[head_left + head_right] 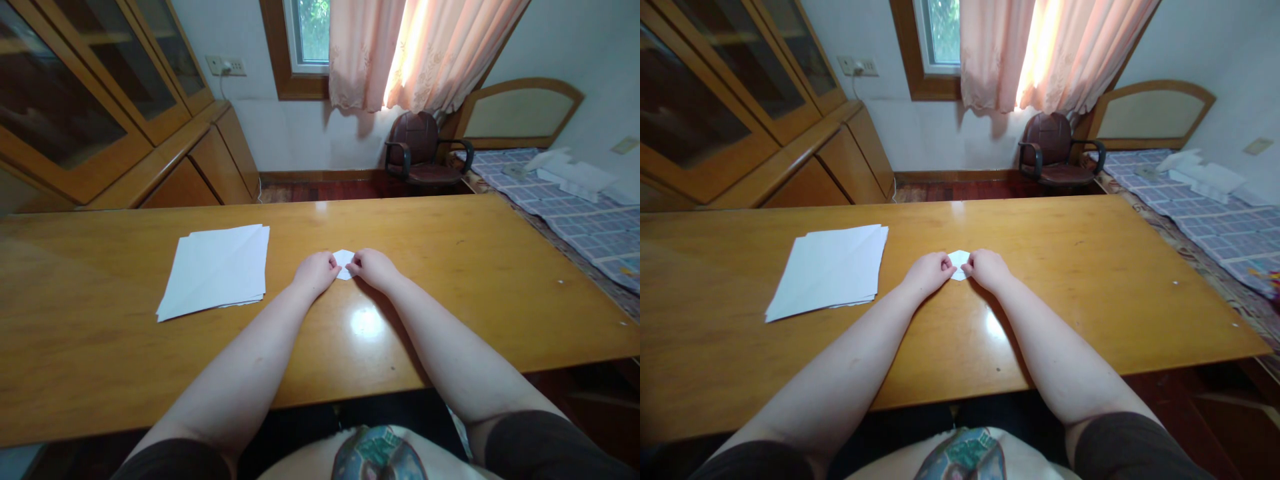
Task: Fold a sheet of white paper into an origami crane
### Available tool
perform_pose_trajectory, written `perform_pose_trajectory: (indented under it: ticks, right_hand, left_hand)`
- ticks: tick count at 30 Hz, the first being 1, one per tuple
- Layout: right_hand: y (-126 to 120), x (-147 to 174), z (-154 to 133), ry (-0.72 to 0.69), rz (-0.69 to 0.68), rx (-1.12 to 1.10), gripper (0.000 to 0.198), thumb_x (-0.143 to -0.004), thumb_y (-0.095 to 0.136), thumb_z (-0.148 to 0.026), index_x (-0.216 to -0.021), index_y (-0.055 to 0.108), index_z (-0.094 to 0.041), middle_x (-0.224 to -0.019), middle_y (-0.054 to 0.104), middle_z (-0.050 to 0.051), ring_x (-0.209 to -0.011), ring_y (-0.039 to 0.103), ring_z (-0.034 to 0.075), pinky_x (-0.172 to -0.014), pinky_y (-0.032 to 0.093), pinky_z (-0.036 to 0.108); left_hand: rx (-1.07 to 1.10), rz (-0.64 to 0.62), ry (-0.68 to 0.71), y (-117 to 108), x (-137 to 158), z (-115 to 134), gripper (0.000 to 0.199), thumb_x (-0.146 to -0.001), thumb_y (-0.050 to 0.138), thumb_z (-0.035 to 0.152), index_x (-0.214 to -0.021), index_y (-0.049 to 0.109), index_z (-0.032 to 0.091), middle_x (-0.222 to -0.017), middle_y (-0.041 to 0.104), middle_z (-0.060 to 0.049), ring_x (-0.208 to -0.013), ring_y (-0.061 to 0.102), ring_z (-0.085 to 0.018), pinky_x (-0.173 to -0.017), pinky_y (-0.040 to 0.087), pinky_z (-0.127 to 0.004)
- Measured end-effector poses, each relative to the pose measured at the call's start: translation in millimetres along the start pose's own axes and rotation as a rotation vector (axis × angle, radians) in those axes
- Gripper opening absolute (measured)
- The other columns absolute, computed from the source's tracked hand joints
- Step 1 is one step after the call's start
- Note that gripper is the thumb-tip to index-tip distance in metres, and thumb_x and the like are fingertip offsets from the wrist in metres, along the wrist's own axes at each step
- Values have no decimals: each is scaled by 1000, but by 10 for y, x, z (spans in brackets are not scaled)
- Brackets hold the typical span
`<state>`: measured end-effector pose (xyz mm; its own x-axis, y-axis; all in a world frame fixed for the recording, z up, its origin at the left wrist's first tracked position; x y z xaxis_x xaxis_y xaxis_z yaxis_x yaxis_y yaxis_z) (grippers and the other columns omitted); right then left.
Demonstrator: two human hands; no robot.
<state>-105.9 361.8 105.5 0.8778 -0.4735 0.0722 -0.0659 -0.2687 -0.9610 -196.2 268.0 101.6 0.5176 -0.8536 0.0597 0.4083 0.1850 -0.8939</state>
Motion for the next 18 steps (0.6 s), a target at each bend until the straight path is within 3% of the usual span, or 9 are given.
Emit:
perform_pose_trajectory:
  ticks: [18]
  right_hand:
    - [2, -16, 22, 22, 32, -32, 17, -81, 60, -35, -79, 66, -20, -89, 67, 8, -82, 60, 20, -69, 41, 27]
  left_hand:
    - [38, 9, 79, -3, -37, 5, 10, -78, 64, 33, -82, 64, 24, -83, 67, -1, -74, 59, -16, -63, 40, -26]
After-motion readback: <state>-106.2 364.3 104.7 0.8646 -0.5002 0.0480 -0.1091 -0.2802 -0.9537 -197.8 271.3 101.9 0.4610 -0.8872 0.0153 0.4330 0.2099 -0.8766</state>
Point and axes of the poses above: each hand's wrist, its own x-axis away from the middle knuckle, its own y-axis out of the palm, z = x × y, the point moved 8 cm from there along -x, towards the middle knuckle
